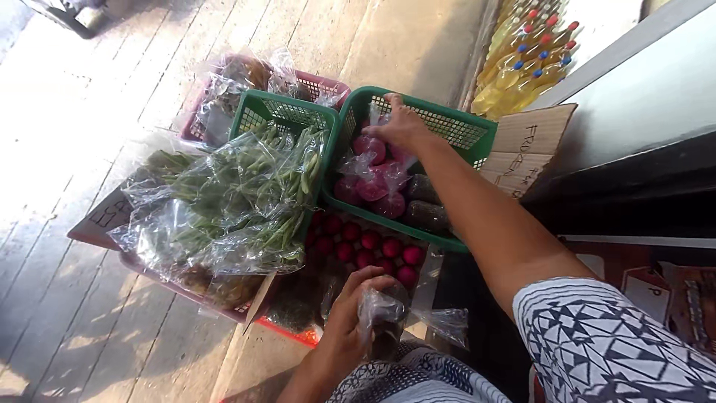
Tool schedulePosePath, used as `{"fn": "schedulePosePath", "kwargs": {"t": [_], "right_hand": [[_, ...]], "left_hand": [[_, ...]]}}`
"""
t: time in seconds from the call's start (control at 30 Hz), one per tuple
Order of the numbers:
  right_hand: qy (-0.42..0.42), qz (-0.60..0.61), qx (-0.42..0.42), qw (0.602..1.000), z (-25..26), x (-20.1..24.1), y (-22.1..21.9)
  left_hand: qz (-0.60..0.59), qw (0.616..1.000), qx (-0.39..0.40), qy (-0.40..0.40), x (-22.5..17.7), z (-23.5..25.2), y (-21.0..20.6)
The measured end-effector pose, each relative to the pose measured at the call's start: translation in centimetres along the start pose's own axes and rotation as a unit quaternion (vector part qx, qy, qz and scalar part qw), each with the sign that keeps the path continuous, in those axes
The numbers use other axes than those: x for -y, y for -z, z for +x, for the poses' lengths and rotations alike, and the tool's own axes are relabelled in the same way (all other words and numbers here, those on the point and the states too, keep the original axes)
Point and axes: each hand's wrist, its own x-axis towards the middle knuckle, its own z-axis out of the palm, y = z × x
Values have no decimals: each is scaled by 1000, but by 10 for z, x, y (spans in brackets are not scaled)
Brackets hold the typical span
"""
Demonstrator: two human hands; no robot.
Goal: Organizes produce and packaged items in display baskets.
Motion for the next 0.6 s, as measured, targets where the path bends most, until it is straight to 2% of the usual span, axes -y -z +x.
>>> {"fn": "schedulePosePath", "kwargs": {"t": [0.13,0.2,0.43,0.6], "right_hand": [[56,-99,22,993,19,10,-13],[62,-112,18,992,20,10,-11],[72,7,-49,996,-10,-17,50],[91,46,-9,995,-26,-42,95]], "left_hand": [[197,979,16,-41,-25,12,8],[249,967,18,-60,-39,30,12],[223,969,-83,-63,-93,140,27],[102,984,-145,14,-81,242,22]]}}
